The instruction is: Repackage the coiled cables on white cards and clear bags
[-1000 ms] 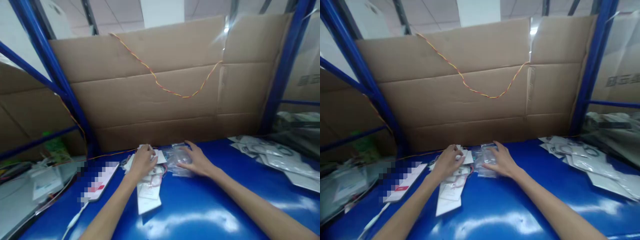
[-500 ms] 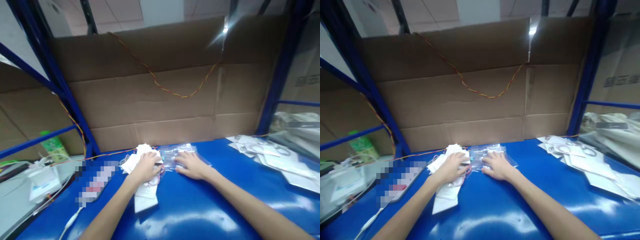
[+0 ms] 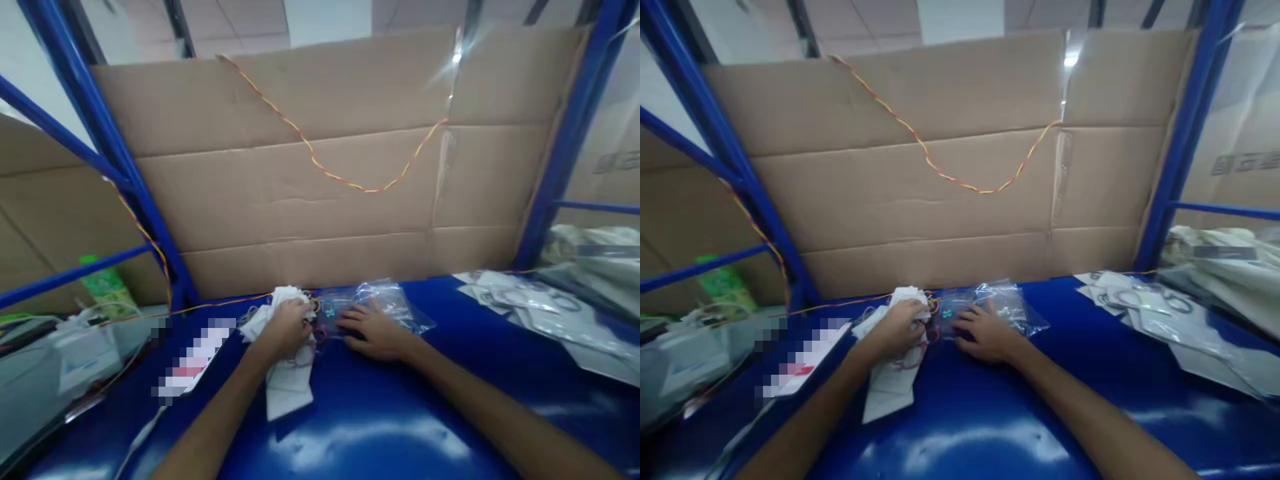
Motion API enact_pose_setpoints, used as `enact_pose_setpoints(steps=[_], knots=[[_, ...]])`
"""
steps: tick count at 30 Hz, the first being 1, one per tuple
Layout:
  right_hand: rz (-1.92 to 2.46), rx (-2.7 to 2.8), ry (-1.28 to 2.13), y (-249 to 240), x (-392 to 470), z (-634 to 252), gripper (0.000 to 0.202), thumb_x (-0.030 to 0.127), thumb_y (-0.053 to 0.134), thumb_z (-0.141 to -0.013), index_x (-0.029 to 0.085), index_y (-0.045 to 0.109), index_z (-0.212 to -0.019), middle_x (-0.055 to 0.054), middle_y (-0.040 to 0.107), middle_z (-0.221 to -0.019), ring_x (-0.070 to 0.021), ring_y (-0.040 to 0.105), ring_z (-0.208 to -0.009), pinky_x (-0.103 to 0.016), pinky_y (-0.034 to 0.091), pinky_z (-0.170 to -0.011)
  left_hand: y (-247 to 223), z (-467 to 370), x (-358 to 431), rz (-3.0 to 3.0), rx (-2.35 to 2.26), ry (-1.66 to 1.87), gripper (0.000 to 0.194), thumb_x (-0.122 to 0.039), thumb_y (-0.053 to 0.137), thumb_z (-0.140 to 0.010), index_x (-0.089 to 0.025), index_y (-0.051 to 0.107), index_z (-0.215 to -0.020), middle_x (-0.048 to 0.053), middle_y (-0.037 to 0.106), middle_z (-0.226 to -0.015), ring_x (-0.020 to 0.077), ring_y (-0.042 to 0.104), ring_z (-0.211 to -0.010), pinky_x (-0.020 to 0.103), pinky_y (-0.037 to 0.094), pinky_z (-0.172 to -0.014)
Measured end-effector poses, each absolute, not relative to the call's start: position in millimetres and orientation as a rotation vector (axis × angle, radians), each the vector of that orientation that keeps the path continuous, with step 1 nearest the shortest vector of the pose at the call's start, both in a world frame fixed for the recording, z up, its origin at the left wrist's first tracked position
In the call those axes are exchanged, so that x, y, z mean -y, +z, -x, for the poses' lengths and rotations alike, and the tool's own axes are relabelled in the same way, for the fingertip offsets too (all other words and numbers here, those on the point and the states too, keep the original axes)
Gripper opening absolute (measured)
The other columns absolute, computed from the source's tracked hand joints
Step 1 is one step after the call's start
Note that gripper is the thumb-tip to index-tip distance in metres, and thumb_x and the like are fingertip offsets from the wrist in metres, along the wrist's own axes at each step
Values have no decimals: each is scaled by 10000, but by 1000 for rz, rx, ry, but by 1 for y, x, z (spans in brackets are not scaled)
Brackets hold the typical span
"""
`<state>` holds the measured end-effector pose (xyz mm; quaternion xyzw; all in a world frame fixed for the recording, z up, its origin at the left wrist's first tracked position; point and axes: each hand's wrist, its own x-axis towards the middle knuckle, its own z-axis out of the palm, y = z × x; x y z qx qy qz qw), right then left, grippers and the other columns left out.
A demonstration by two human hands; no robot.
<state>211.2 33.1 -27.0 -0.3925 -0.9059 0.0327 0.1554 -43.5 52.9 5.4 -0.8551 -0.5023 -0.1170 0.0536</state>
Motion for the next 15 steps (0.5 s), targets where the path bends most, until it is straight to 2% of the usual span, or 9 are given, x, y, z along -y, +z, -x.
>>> enact_pose_setpoints(steps=[3, 5, 10, 15], knots=[[1206, 2528, 61, -21, -34, -222, 418, 501, 480, -1015, 257, 727, -1247, -124, 689, -1331, -350, 564, -1298, -681, 144, -1207, 4, 43, -53, 2534, 1521, -344, 456, -134, 582, -830, -183, 665, -1276, 159, 660, -1289, 334, 565, -1264, 503, 422, -1111], [1204, 2493, 30, -19, -33, -224, 403, 508, 494, -1009, 244, 739, -1188, -131, 689, -1310, -334, 569, -1288, -665, 146, -1211, 2, 43, -52, 2517, 1513, -373, 512, -139, 583, -837, -190, 618, -1345, 171, 589, -1407, 353, 491, -1352, 537, 363, -1160], [978, 2573, 93, -22, -24, -208, 407, 464, 505, -1013, 277, 627, -1353, -105, 576, -1475, -287, 485, -1388, -634, 107, -1231, -6, 41, -53, 2653, 1336, -318, 686, -45, 550, -831, -279, 504, -1474, 114, 455, -1573, 304, 360, -1485, 516, 286, -1220], [925, 2634, 168, -23, -20, -197, 374, 414, 526, -1003, 297, 644, -1338, -86, 613, -1441, -282, 516, -1366, -612, 133, -1236, -14, 39, -57, 2714, 1337, -88, 692, -112, 576, -883, -346, 456, -1523, 112, 370, -1645, 380, 312, -1515, 621, 267, -1197]])
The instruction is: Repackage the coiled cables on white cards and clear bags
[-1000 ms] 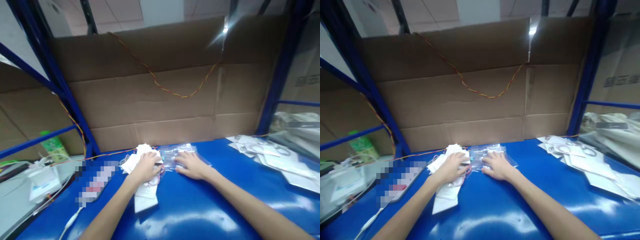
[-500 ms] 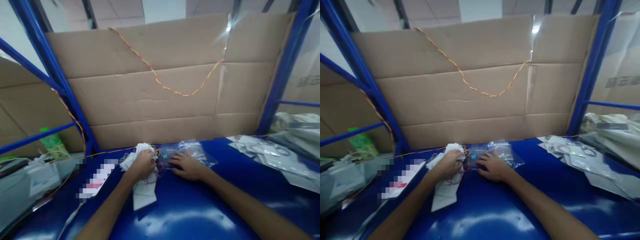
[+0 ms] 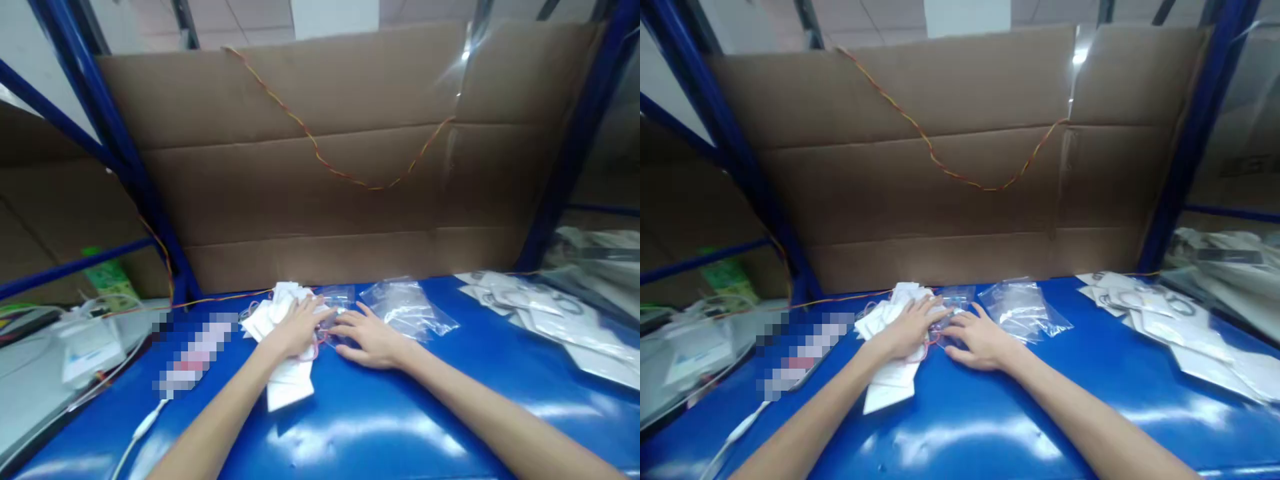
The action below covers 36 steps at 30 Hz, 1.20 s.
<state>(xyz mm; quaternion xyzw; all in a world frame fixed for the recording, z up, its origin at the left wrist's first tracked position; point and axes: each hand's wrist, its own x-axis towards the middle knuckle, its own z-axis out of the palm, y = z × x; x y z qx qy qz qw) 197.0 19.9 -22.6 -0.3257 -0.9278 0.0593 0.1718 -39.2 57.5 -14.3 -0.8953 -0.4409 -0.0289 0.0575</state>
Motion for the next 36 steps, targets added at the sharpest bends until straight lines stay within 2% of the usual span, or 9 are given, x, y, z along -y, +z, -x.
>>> enact_pose_setpoints(steps=[7, 13, 15, 18, 22, 28, 32, 34, 36], knots=[[1008, 2571, 82, -16, -20, -203, 327, 445, 483, -1030, 224, 720, -1077, -94, 756, -1137, -271, 669, -1118, -604, 207, -1203, -12, 37, -58, 2736, 1292, -129, 597, -81, 542, -883, -283, 558, -1445, 121, 426, -1615, 353, 388, -1478, 609, 281, -1196], [1144, 2491, -144, -19, -27, -207, 341, 435, 505, -1020, 185, 710, -1129, -116, 771, -1025, -278, 685, -1010, -569, 230, -1182, -18, 35, -60, 2798, 1241, -114, 774, -20, 496, -858, -283, 355, -1572, 85, 387, -1643, 303, 316, -1528, 579, 217, -1237], [1186, 2453, -235, -20, -28, -207, 332, 417, 506, -1016, 177, 725, -1080, -124, 759, -990, -286, 669, -994, -567, 272, -1143, -20, 34, -63, 2840, 1197, -82, 780, -13, 476, -861, -293, 342, -1576, 70, 402, -1636, 291, 320, -1525, 574, 202, -1243], [1088, 2504, -230, -22, -26, -204, 305, 411, 529, -1001, 189, 735, -1034, -126, 732, -1063, -279, 643, -1030, -492, 379, -1052, -20, 32, -65, 2849, 1198, -116, 710, -27, 481, -869, -274, 427, -1533, 87, 506, -1561, 298, 440, -1442, 524, 283, -1216], [858, 2633, -28, -24, -20, -196, 328, 405, 533, -1006, 224, 684, -1234, -99, 679, -1316, -261, 608, -1184, -418, 415, -1027, -16, 35, -64, 2787, 1203, -203, 605, -74, 545, -859, -233, 543, -1442, 118, 601, -1434, 320, 514, -1346, 478, 365, -1159], [943, 2635, -25, -19, -23, -199, 390, 434, 460, -1045, 239, 668, -1313, -103, 716, -1172, -260, 629, -1086, -441, 402, -1033, -5, 49, -66, 2724, 1266, -216, 381, -85, 521, -868, -210, 720, -1168, 130, 650, -1318, 320, 544, -1290, 544, 311, -1176], [1015, 2608, -146, -19, -24, -202, 370, 455, 493, -1027, 202, 746, -1120, -120, 696, -1074, -280, 609, -1049, -470, 408, -1034, 1, 54, -66, 2711, 1287, -256, 302, -126, 508, -901, -200, 754, -1060, 116, 677, -1250, 301, 553, -1259, 548, 276, -1191], [984, 2588, -136, -21, -22, -200, 344, 439, 523, -1015, 177, 730, -1096, -135, 688, -1153, -285, 601, -1108, -462, 407, -1061, 3, 53, -64, 2710, 1282, -281, 275, -164, 516, -919, -195, 756, -1049, 112, 689, -1219, 288, 570, -1235, 530, 279, -1192], [906, 2591, -73, -24, -21, -198, 357, 434, 544, -1006, 176, 690, -1206, -141, 663, -1292, -282, 580, -1204, -443, 405, -1088, 5, 51, -61, 2709, 1286, -304, 231, -234, 556, -925, -193, 759, -1026, 110, 700, -1191, 290, 586, -1213, 530, 284, -1190]])
